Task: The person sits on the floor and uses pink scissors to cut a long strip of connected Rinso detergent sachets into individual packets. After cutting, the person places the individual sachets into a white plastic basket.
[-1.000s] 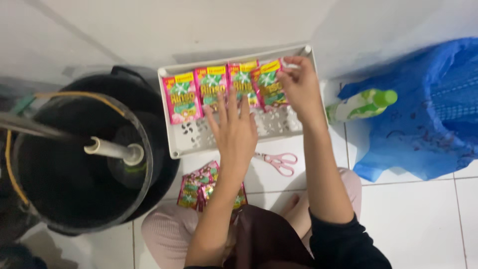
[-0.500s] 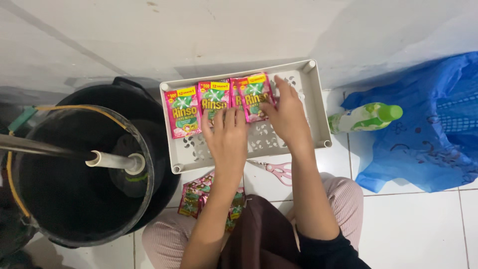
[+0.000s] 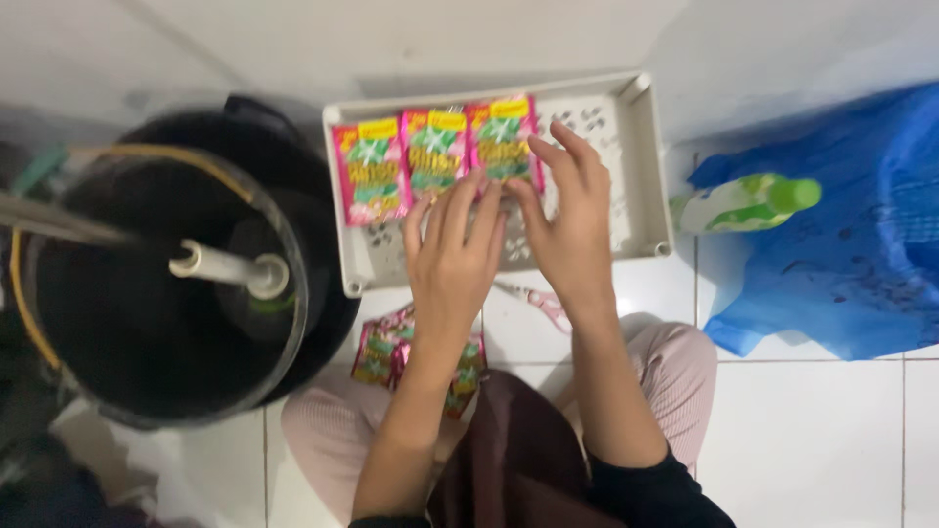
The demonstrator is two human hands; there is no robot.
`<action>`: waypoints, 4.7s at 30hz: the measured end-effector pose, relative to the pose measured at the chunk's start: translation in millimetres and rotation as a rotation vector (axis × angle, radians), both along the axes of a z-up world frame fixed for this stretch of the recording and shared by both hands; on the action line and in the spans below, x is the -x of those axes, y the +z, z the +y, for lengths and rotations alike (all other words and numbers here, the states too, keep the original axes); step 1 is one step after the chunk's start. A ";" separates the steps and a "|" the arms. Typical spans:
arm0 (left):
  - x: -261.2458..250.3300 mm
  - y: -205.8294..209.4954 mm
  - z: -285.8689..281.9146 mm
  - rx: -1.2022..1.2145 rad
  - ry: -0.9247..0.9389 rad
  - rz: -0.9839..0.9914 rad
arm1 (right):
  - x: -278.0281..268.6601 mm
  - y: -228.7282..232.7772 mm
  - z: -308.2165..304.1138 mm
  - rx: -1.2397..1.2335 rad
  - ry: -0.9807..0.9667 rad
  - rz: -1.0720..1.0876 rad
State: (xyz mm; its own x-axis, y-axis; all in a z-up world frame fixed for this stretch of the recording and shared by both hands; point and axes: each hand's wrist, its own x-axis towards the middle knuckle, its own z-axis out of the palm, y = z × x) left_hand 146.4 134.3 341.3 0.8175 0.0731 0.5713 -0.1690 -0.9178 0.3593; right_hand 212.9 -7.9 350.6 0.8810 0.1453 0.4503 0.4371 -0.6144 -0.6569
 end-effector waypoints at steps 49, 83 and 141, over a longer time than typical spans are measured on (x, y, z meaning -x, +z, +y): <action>26.1 25.0 21.2 0.647 -0.024 0.376 | 54.3 2.2 -53.0 -0.661 0.138 0.657; -12.2 -12.1 78.2 -0.212 0.086 0.219 | 5.6 -17.7 75.4 0.415 0.020 -0.021; 180.5 -277.8 37.2 0.481 0.613 0.864 | 196.8 -198.4 57.0 0.054 0.018 0.536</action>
State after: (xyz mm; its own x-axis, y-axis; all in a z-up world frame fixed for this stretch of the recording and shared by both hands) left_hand -34.1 171.6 63.5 0.6734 0.6493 -0.3535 0.7277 -0.4980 0.4716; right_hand 16.1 49.1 152.1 0.9823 0.1733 -0.0708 0.0598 -0.6490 -0.7585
